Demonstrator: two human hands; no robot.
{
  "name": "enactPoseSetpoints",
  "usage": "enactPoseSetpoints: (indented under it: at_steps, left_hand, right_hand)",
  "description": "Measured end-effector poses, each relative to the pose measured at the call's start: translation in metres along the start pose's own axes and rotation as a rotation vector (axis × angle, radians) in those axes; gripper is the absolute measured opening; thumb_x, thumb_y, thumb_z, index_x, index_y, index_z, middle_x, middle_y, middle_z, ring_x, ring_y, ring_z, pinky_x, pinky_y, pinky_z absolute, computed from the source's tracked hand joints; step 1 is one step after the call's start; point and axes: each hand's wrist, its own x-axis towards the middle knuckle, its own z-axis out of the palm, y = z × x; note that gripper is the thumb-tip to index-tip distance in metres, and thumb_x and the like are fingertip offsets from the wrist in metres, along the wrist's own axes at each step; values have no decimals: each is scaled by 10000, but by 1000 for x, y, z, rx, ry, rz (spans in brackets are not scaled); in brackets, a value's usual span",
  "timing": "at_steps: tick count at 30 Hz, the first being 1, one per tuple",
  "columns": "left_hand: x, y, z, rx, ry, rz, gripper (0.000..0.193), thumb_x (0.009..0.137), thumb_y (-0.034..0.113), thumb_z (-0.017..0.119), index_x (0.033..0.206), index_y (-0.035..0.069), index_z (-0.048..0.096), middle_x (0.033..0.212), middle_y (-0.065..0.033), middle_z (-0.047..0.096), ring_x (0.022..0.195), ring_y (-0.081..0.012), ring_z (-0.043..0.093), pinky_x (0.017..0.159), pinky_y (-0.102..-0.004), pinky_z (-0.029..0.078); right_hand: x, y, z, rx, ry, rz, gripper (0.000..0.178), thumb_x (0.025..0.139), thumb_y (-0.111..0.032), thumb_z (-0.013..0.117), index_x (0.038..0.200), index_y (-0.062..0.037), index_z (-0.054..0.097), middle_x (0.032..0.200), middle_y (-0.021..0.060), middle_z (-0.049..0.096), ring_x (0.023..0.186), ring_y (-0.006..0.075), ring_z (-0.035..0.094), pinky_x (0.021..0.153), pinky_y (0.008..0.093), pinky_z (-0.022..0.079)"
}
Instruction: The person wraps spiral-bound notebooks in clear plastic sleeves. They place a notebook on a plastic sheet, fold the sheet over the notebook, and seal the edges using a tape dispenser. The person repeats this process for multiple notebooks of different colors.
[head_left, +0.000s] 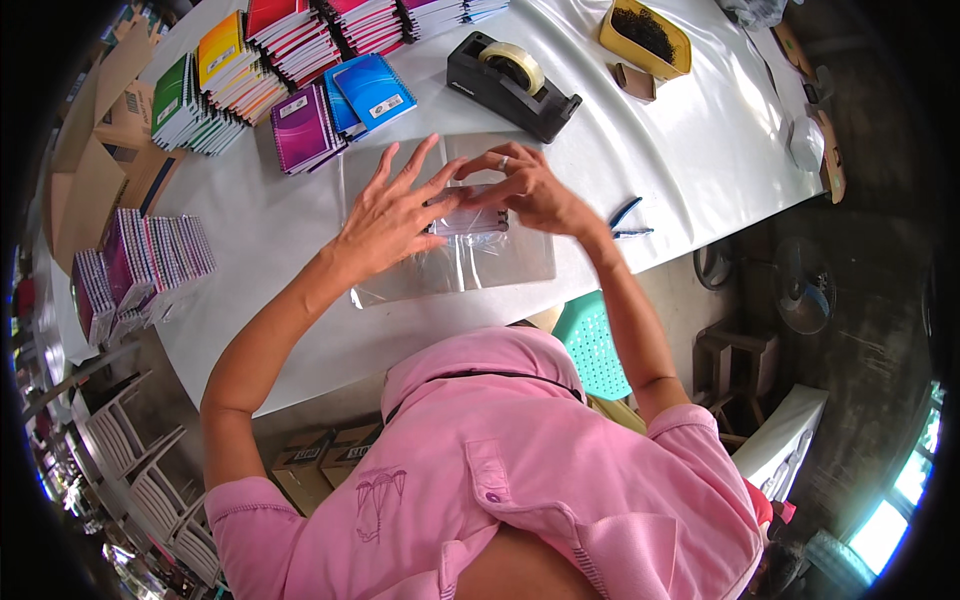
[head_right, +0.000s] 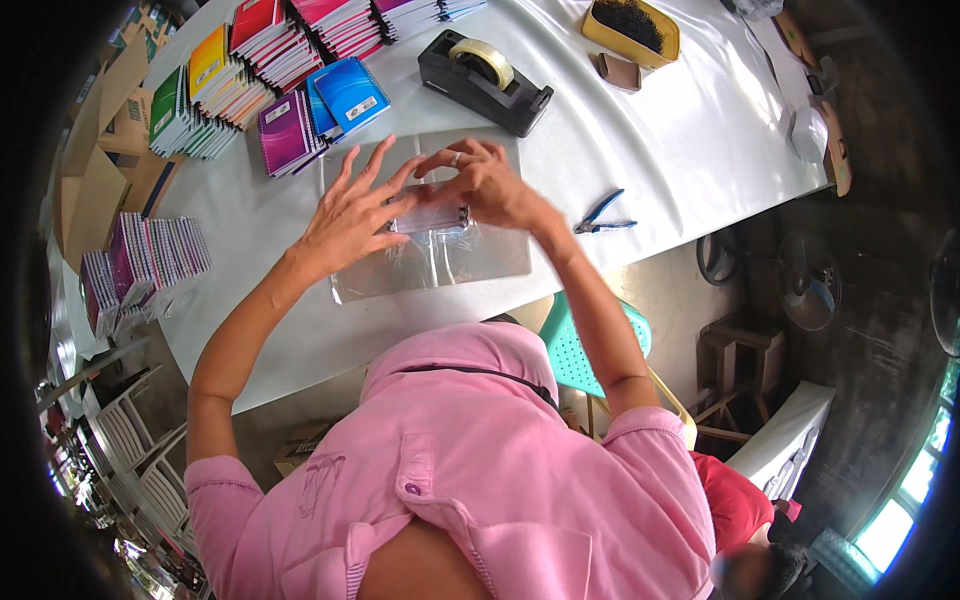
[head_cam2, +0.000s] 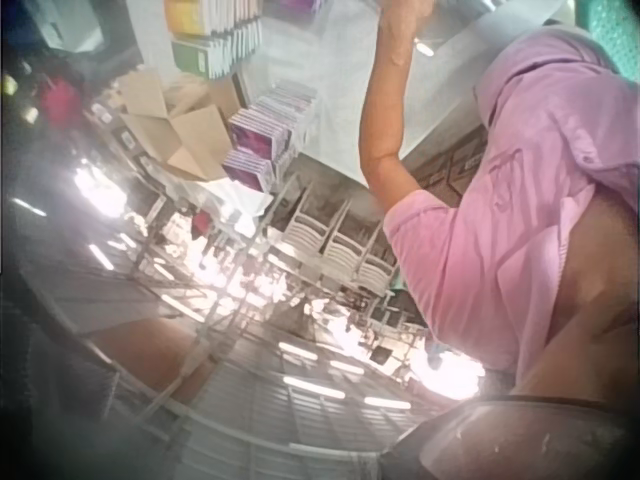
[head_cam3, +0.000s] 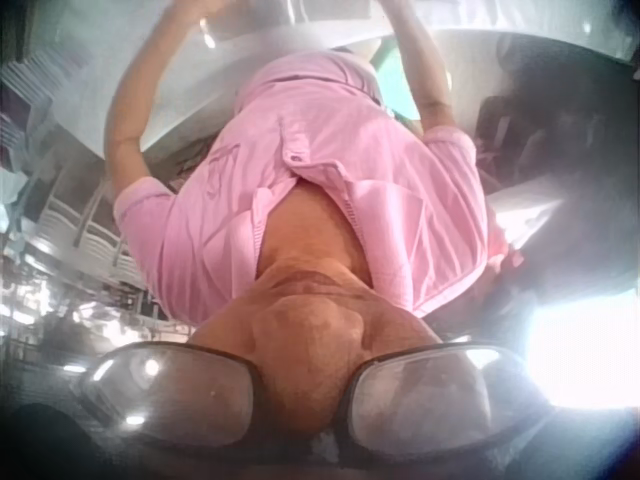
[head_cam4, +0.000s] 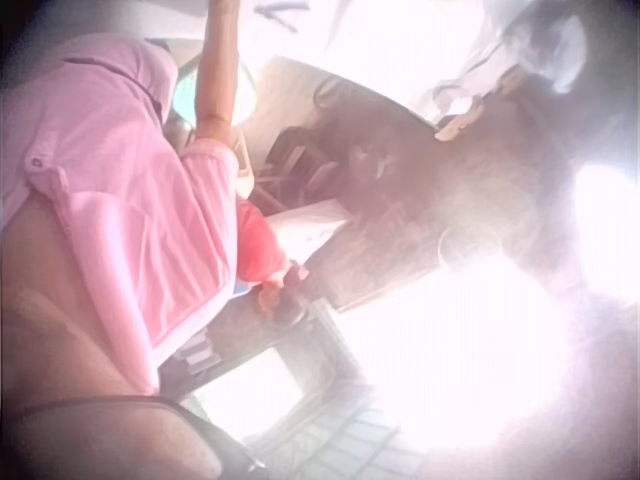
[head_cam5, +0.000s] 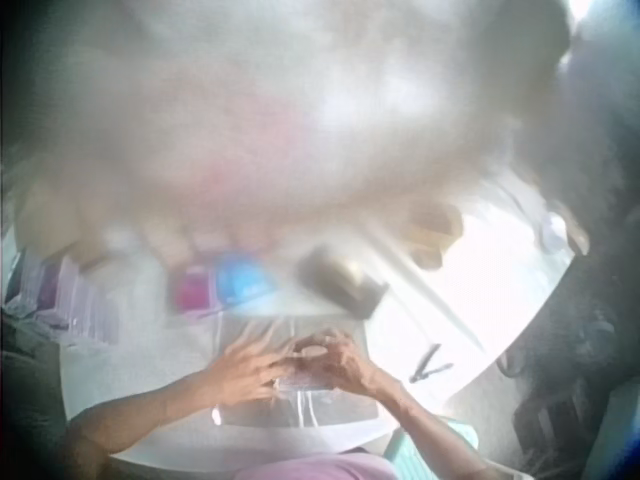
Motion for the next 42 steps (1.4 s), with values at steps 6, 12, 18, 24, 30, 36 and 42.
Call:
enactPoseSetpoints:
  at_steps: [6, 12, 18, 24, 30, 36, 42]
  left_hand:
    - [-1, 12, 12, 156, 99, 50, 659, 716, 271, 778, 1334, 211, 555, 1452, 50, 430, 1426, -312, 232, 1141, -576, 190]
    - [-9, 13, 20, 110, 87, -24, 746, 696, 233, 788, 1385, 239, 500, 1469, 77, 421, 1419, -324, 260, 1120, -603, 214]
    - [-11, 16, 21, 92, 109, -48, 740, 696, 207, 784, 1381, 244, 506, 1474, 89, 417, 1414, -321, 274, 1117, -602, 221]
    - [-11, 16, 19, 83, 125, -41, 732, 706, 203, 774, 1384, 245, 502, 1467, 83, 427, 1415, -319, 273, 1116, -601, 221]
    - [-11, 20, 22, 59, 132, -47, 690, 750, 193, 744, 1391, 220, 492, 1458, 63, 436, 1403, -333, 286, 1109, -604, 226]
    - [-15, 20, 25, 149, 126, -34, 596, 787, 223, 715, 1353, 189, 533, 1452, 34, 432, 1392, -332, 289, 1119, -590, 221]
    - [-18, 21, 27, 97, 126, -24, 601, 830, 263, 686, 1394, 211, 487, 1452, 43, 444, 1386, -359, 306, 1114, -594, 217]
  right_hand:
    - [-17, 119, -96, -386, 504, 382, 258, 694, -194, 799, 902, -51, 747, 977, 113, 674, 939, 247, 624, 851, 366, 477]
    - [-4, 144, -113, 326, 75, 893, 358, 766, -300, 765, 1033, -65, 721, 1057, 134, 672, 1126, 294, 566, 964, 485, 469]
    - [-42, 182, -103, 958, 261, 622, 297, 843, -112, 687, 1065, 83, 657, 1219, 190, 585, 1189, 286, 532, 1027, 502, 459]
    - [-69, 173, -82, -197, 249, 798, 341, 714, -252, 775, 897, 20, 681, 1220, 164, 556, 1205, 297, 482, 894, 563, 431]
    - [-70, 58, -26, 208, 532, 859, 266, 734, -232, 737, 867, -2, 730, 784, 89, 685, 659, 180, 576, 601, 296, 431]
    - [-17, -88, 69, 857, 624, 1052, 283, 824, -259, 760, 787, 5, 665, 544, -55, 404, 448, 49, 329, 424, 213, 260]
    - [-31, -91, 119, 638, 839, 1112, 363, 852, -297, 723, 766, 50, 662, 545, -21, 484, 483, 70, 398, 420, 272, 297]
